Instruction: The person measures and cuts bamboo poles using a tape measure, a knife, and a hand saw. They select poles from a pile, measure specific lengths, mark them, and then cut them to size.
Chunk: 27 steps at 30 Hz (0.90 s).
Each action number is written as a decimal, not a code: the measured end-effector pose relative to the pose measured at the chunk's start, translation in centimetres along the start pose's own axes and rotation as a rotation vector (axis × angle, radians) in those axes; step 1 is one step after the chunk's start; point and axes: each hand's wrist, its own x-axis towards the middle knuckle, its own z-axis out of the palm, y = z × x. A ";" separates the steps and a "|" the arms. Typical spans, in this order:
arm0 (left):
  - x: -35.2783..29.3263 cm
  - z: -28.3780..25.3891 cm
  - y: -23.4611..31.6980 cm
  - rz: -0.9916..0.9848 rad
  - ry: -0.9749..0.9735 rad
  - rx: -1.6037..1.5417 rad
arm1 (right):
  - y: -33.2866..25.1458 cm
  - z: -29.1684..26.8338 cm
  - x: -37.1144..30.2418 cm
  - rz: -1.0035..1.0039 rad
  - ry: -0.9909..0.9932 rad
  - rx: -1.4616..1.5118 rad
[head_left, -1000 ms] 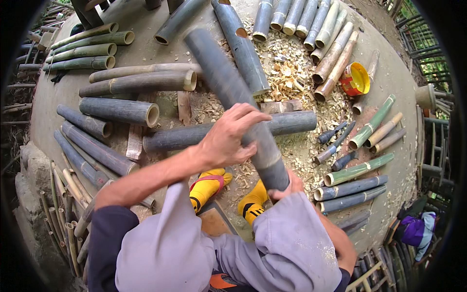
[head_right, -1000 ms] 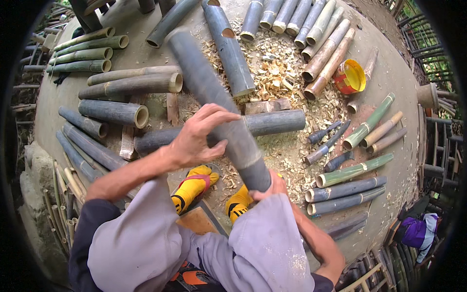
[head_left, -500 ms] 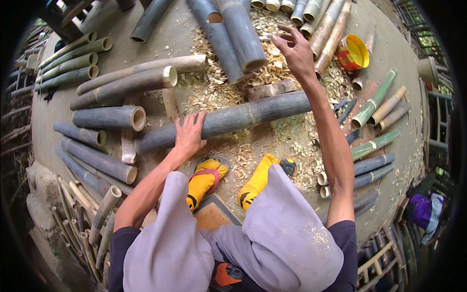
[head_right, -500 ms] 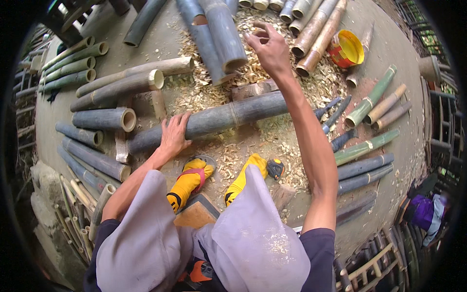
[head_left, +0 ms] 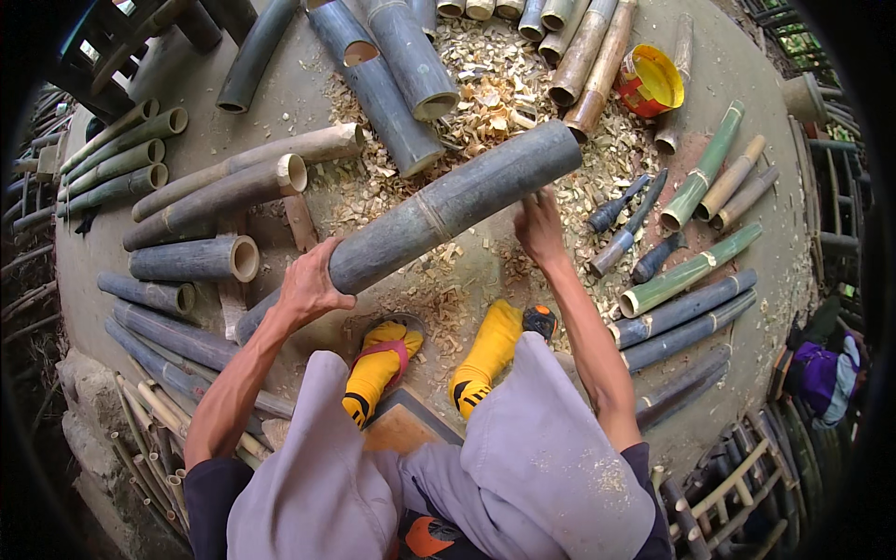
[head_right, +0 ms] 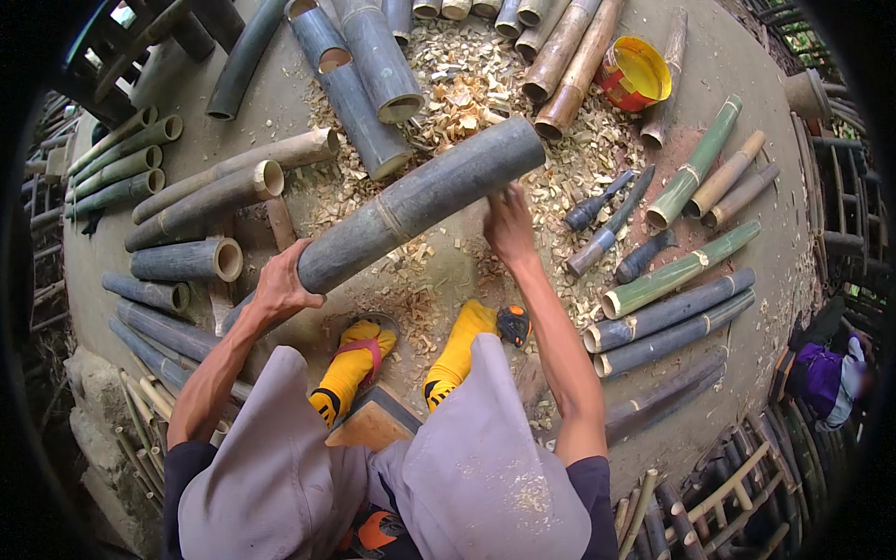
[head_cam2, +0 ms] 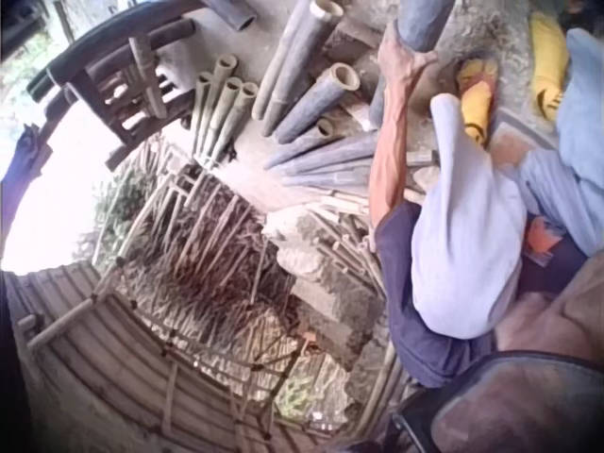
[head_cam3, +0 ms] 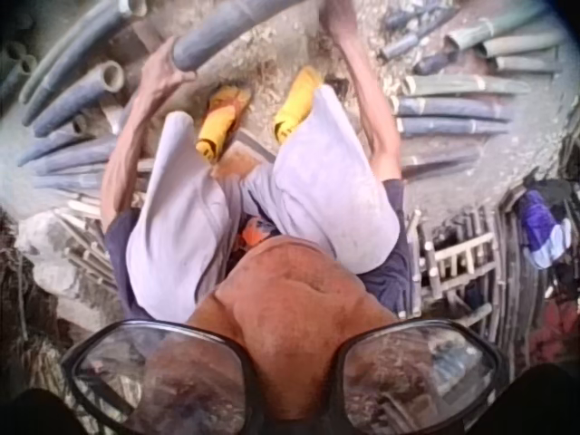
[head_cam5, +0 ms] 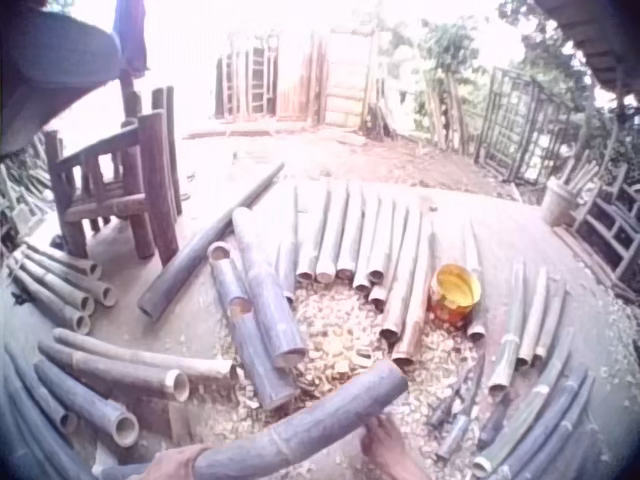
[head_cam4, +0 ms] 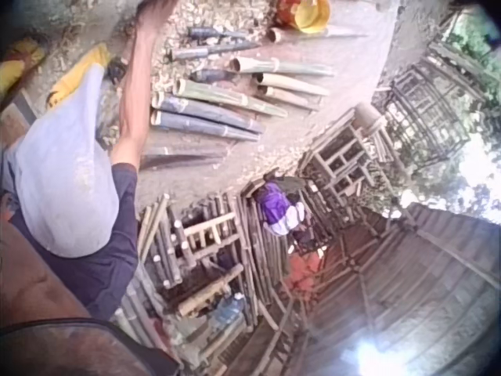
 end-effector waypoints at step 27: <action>3.7 6.2 -0.2 0.330 -0.084 0.339 | -8.9 -4.3 -16.6 0.502 -0.267 -0.264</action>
